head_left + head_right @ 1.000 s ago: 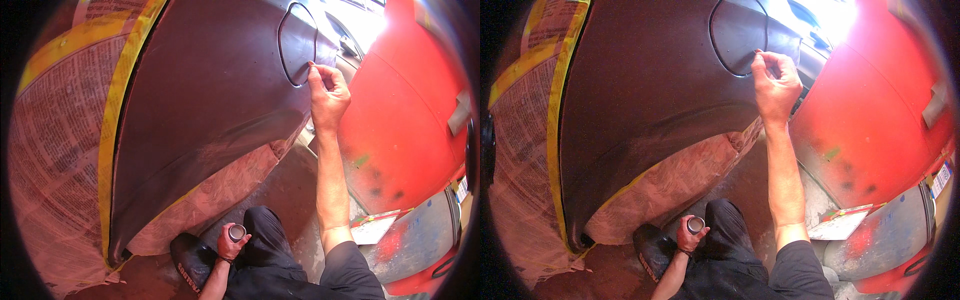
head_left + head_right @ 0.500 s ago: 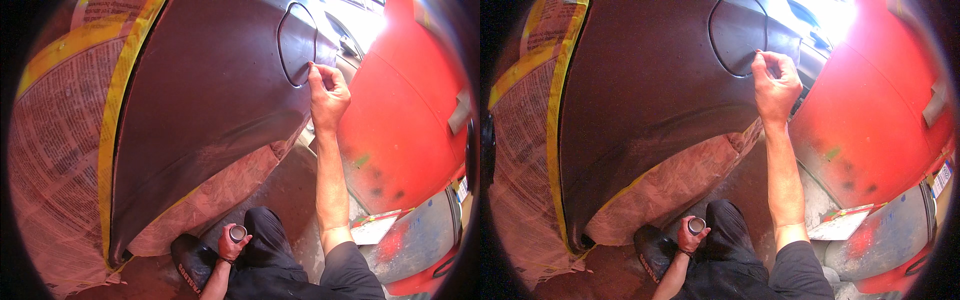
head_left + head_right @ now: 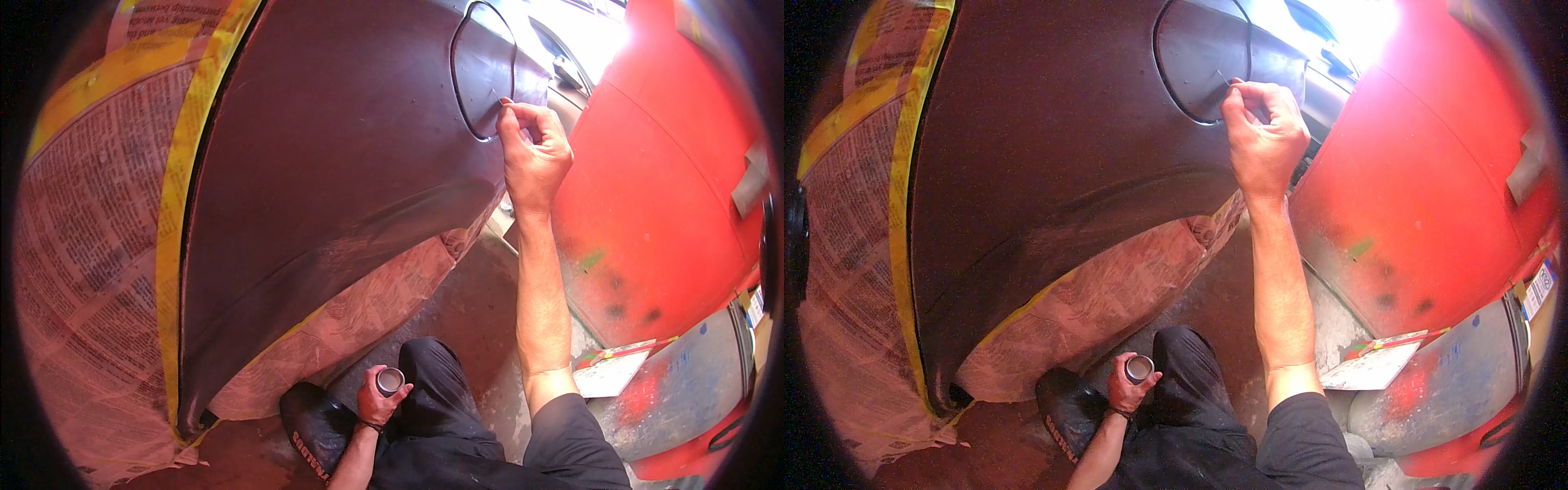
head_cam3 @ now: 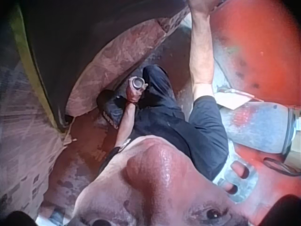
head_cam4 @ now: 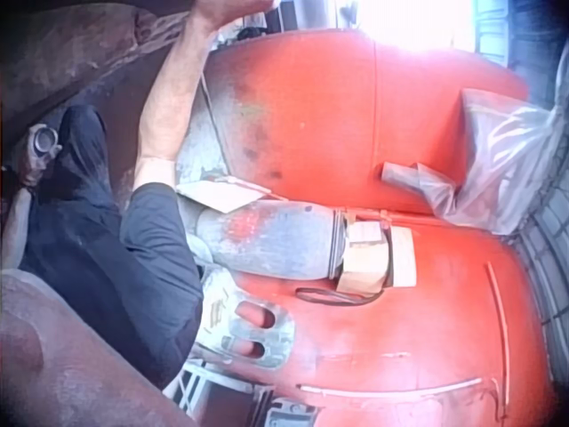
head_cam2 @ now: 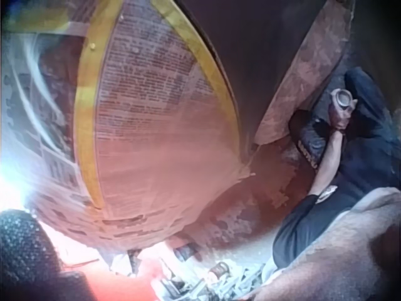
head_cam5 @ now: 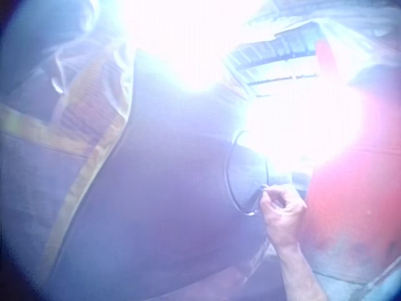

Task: The person dips a stick into a small container and applies paint onto the surface of a car panel.

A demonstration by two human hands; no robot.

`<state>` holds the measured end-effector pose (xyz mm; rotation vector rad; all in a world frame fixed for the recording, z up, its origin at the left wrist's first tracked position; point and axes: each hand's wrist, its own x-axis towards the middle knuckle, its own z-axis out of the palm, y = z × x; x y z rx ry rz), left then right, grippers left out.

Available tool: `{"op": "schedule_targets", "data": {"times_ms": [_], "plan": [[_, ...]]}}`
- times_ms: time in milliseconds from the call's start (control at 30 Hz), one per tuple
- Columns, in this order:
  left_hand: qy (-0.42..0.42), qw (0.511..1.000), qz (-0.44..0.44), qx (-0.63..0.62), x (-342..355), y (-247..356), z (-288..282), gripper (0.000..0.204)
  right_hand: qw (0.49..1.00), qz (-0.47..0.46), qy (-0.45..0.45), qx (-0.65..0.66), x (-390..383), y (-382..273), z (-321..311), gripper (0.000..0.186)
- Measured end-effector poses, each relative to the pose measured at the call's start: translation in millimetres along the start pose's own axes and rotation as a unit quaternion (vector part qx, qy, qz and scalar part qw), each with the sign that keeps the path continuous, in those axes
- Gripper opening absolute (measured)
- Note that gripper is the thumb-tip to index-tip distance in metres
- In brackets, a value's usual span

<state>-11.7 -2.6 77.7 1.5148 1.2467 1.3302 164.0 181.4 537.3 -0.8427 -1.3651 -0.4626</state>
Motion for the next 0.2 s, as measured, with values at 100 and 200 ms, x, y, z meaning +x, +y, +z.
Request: {"op": "schedule_targets", "data": {"times_ms": [100, 200], "plan": [[-0.004, 1.000, -0.004, -0.004, 0.2, 1.9, 0.1, 0.078, 1.000, -0.006, -0.011, -0.013, 0.8, -0.1, -2.5, 0.009], [-0.007, 1.000, -0.010, -0.010, -0.5, -0.7, 0.3, 0.080, 1.000, 0.014, -0.014, 0.000, 0.3, -2.8, -3.5, 0.009]]}}
